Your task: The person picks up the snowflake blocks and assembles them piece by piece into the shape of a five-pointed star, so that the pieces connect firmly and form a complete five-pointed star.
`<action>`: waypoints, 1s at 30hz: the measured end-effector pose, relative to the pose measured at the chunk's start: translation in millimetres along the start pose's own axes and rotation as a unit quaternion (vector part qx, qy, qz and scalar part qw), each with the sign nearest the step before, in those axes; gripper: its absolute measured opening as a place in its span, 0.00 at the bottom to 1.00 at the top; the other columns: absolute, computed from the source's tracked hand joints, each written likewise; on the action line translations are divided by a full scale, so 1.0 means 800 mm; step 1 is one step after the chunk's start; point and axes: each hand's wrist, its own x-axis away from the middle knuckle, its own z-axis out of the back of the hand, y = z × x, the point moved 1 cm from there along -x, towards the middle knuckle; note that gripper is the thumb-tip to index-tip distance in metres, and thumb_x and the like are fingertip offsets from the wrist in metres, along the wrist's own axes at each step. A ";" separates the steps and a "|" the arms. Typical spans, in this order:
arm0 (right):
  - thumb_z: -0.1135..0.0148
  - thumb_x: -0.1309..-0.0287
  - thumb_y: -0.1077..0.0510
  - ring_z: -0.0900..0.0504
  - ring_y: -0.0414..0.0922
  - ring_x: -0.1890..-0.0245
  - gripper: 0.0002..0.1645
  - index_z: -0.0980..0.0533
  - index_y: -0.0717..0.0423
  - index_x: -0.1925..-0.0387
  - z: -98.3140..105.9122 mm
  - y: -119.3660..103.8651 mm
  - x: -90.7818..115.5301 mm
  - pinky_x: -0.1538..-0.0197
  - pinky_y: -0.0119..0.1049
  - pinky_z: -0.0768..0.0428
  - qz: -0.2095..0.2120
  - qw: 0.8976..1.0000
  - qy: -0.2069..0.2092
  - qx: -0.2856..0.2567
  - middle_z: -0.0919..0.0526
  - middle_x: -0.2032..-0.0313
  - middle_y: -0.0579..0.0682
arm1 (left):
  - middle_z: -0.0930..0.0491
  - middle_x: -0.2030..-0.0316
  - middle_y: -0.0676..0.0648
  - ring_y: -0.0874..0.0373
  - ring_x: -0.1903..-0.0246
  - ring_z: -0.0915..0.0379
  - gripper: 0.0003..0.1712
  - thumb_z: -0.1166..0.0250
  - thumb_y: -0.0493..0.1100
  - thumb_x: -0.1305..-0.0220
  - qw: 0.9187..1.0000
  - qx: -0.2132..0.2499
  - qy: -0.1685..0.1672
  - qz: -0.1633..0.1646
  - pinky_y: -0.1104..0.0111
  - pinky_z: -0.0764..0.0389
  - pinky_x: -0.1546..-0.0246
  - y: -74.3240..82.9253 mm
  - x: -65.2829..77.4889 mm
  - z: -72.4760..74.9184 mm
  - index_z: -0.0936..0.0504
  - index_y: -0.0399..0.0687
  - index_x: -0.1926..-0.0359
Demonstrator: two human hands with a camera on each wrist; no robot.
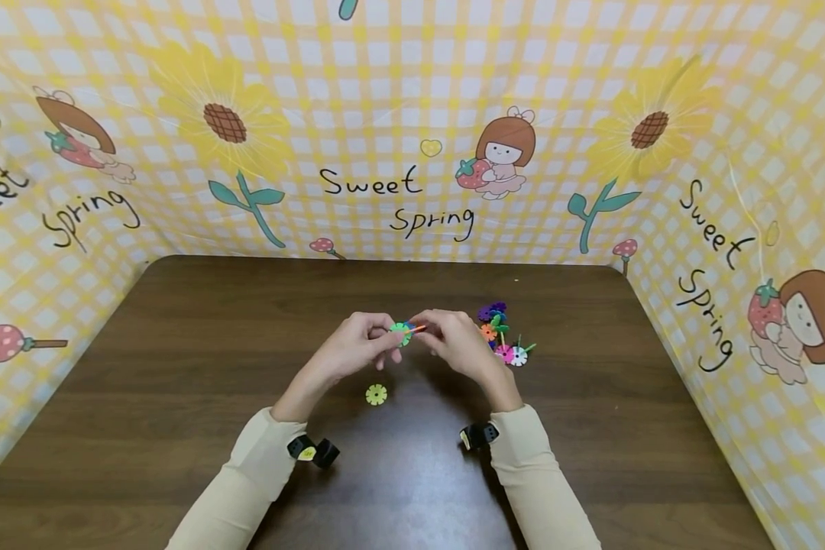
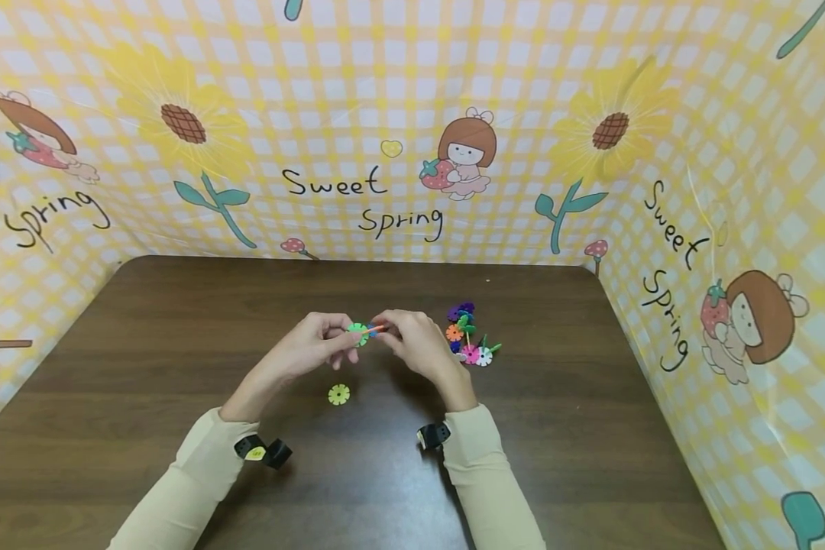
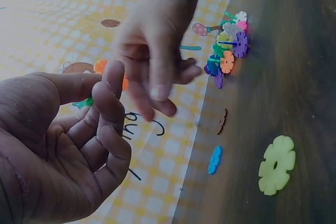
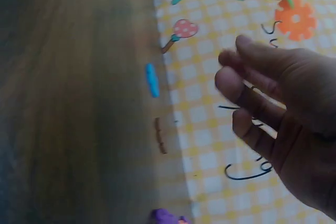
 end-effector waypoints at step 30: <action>0.32 0.36 0.59 0.21 0.52 0.46 0.17 0.19 0.52 0.45 -0.022 0.037 0.009 0.44 0.50 0.22 -0.144 0.979 -0.056 0.132 0.22 0.49 0.51 | 0.13 0.68 0.40 0.55 0.80 0.26 0.09 0.39 0.38 0.28 0.999 0.017 -0.019 0.025 0.68 0.23 0.74 0.000 0.001 0.007 0.27 0.35 0.56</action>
